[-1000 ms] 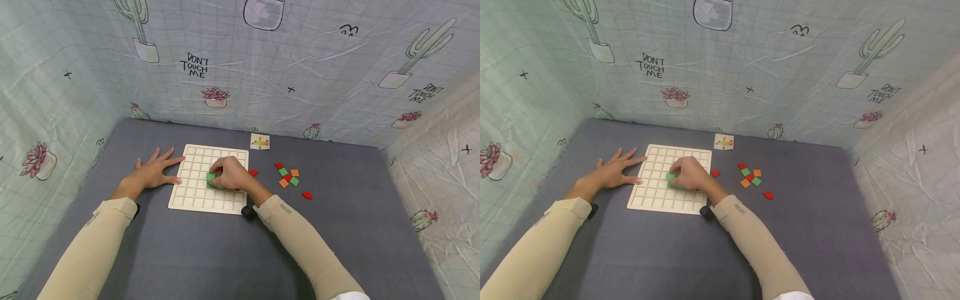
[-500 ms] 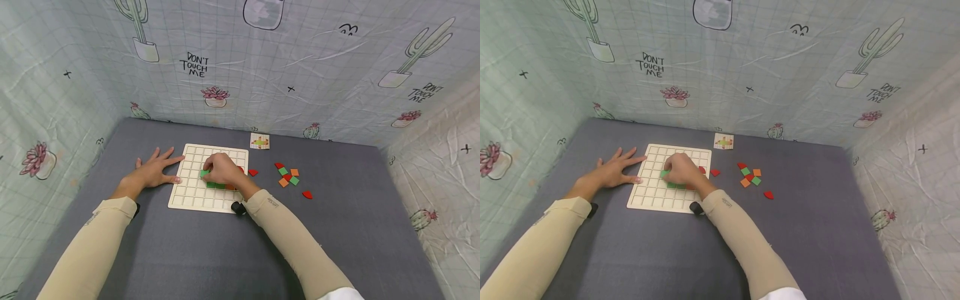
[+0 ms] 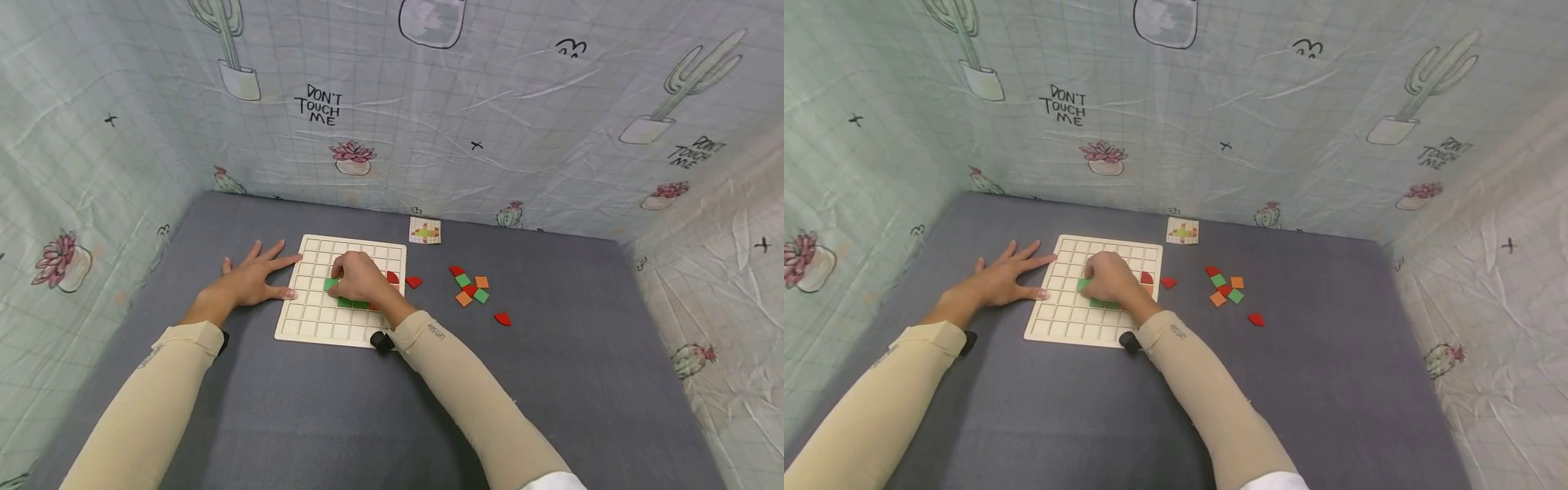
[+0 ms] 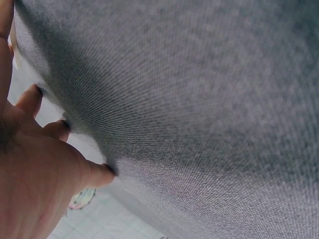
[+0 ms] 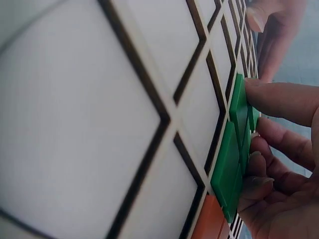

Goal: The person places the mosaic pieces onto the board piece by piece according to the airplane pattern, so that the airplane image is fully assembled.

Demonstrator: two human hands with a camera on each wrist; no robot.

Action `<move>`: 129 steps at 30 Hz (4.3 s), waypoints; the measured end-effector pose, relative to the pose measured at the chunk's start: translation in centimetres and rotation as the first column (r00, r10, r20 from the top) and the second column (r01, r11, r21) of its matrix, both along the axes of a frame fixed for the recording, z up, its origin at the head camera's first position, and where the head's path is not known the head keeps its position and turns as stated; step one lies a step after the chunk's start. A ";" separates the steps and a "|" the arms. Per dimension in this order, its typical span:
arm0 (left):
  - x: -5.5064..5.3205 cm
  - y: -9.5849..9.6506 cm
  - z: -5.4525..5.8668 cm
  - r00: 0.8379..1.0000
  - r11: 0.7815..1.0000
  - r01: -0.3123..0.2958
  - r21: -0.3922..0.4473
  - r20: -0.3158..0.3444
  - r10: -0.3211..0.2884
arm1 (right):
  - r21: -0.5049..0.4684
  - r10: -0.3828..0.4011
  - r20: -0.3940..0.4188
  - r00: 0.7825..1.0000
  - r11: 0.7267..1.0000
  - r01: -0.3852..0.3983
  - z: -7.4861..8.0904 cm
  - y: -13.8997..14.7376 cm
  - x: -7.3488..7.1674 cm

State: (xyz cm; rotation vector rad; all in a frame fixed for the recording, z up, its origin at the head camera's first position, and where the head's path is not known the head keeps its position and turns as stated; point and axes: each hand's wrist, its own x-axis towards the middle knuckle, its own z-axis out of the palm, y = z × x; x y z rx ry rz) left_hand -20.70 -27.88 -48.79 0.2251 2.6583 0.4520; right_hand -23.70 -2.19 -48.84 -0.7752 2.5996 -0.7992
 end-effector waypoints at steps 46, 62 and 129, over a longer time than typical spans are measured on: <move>-0.1 -0.3 -0.2 1.000 1.000 -0.010 0.021 0.008 0.010 | -0.398 -0.170 0.071 0.983 0.899 0.184 1.4 16.8 -3.1; 0.0 -0.3 0.5 1.000 1.000 -0.003 0.014 0.022 0.003 | -0.140 -0.239 0.199 0.951 0.953 0.268 0.0 30.0 -0.8; 0.3 0.1 0.7 1.000 0.999 -0.011 0.034 0.018 0.010 | -0.169 0.070 -0.131 0.989 0.981 -0.092 1.3 16.6 0.8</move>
